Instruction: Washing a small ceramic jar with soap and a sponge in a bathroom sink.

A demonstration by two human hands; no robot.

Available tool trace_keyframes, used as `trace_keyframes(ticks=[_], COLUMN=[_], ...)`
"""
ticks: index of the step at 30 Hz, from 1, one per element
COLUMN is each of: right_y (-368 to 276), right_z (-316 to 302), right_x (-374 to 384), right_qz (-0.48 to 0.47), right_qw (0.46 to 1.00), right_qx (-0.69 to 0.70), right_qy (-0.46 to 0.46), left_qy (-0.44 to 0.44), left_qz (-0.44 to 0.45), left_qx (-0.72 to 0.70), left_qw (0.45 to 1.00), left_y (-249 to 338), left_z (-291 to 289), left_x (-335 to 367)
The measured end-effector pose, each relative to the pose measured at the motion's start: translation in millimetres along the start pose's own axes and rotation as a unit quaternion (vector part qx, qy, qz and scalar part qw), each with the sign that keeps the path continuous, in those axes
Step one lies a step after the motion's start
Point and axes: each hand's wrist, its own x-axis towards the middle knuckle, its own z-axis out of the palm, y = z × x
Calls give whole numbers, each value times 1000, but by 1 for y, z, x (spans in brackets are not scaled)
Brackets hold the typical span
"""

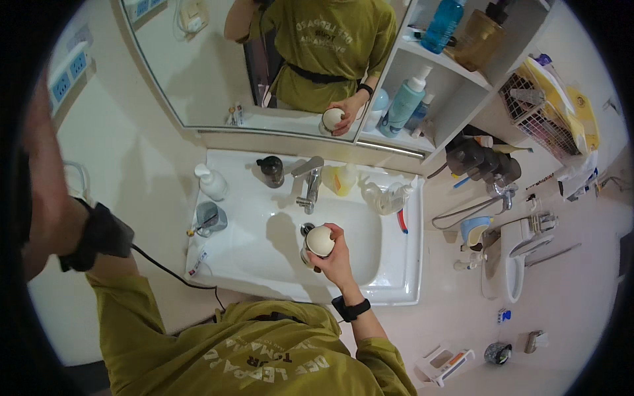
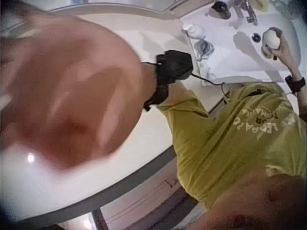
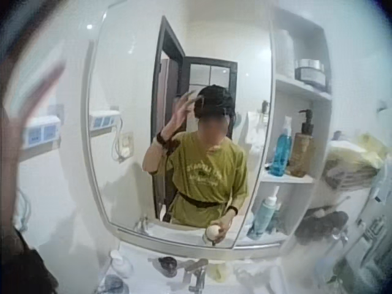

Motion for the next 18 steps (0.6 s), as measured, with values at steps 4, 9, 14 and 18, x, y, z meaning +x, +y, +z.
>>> trace_keyframes(ticks=[4,9,14,18], right_y=[-36,-20,1,-17], right_z=[-8,-3,-12,-8], right_x=[7,7,5,12], right_qz=[-168,-142,-60,-128], right_qw=[962,980,993,984], right_qx=[87,10,-97,-24], right_qy=[198,140,33,118], left_qy=[22,-175,-227,-329], left_qz=[-40,-323,-417,-382], left_qx=[-43,21,-24,33], left_qw=[998,930,880,863], left_y=[-22,-13,0,-15], left_z=[36,75,82,66], left_x=[-46,-150,-196,-240])
